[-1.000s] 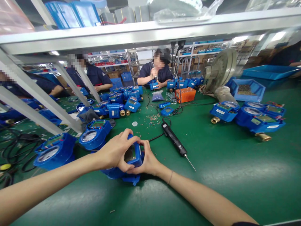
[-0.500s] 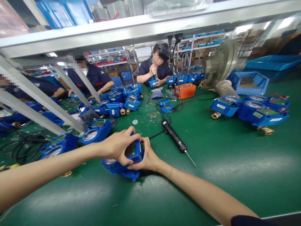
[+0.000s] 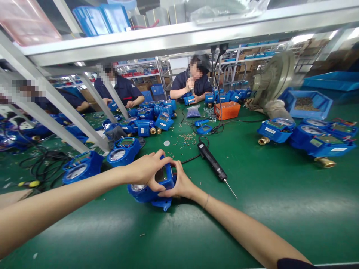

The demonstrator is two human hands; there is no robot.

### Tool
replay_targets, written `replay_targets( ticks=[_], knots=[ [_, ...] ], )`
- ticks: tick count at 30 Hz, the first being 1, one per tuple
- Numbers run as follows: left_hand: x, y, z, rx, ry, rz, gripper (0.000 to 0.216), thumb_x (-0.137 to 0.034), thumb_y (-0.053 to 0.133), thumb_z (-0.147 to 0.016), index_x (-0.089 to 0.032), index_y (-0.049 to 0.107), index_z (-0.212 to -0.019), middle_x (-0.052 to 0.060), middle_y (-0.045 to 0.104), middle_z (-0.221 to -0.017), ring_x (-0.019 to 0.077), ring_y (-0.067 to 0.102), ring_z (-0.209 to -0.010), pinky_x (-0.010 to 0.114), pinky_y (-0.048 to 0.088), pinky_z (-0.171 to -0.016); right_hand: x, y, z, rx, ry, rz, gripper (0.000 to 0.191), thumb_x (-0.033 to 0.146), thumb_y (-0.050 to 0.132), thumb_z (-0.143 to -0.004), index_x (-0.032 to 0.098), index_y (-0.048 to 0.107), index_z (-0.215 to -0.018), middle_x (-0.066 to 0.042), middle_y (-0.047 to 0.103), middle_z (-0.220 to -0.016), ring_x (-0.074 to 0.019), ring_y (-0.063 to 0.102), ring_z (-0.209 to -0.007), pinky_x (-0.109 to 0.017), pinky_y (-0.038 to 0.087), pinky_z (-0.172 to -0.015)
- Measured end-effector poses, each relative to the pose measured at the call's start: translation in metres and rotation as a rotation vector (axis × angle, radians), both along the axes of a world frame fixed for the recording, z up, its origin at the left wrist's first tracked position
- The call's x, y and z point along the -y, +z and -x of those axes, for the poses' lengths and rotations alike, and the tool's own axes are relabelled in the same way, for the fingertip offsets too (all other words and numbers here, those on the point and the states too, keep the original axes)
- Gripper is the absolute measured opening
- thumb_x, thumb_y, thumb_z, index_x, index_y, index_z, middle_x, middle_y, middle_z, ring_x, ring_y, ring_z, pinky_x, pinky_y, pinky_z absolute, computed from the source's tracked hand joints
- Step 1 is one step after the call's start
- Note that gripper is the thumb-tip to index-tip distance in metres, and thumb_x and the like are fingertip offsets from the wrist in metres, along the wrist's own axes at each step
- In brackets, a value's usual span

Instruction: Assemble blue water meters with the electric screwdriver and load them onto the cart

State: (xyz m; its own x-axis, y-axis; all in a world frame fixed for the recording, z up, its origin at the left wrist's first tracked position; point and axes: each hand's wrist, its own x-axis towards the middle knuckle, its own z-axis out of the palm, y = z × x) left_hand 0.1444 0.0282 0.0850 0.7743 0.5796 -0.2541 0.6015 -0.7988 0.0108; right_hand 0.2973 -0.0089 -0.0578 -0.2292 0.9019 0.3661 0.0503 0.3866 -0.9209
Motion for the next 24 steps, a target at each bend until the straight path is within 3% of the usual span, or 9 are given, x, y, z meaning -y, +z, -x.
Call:
replay_targets(
  ticks=[12,19,24],
  knots=[
    [0.014,0.000,0.006,0.110,0.031,-0.007,0.069,-0.044,0.076,-0.055,-0.024,0.054,-0.117,0.009,0.043,-0.111,0.0287,0.054,-0.094,0.040,0.050,-0.078,0.004,-0.003,0.003,0.026,0.046,-0.074,0.099,0.049,0.090,-0.043,0.025,0.035,-0.121,-0.006,0.037,-0.119,-0.0256,0.043,-0.117,-0.044,0.043,-0.102],
    [0.012,0.005,-0.003,-0.051,-0.029,-0.078,0.070,-0.046,0.073,-0.057,-0.026,0.052,-0.121,0.010,0.046,-0.112,0.0307,0.058,-0.090,0.038,0.051,-0.068,0.004,-0.002,0.002,0.033,-0.004,-0.070,0.096,0.049,0.090,-0.043,0.024,0.036,-0.117,-0.004,0.037,-0.113,-0.0248,0.044,-0.113,-0.045,0.043,-0.100],
    [0.012,0.012,-0.010,-0.201,-0.098,-0.186,0.070,-0.050,0.073,-0.057,-0.028,0.053,-0.120,0.010,0.050,-0.108,0.0280,0.063,-0.071,0.037,0.049,-0.058,0.005,0.002,0.003,0.064,-0.019,-0.071,0.095,0.049,0.089,-0.043,0.023,0.037,-0.118,-0.004,0.038,-0.113,-0.0244,0.043,-0.113,-0.045,0.043,-0.101]
  ],
)
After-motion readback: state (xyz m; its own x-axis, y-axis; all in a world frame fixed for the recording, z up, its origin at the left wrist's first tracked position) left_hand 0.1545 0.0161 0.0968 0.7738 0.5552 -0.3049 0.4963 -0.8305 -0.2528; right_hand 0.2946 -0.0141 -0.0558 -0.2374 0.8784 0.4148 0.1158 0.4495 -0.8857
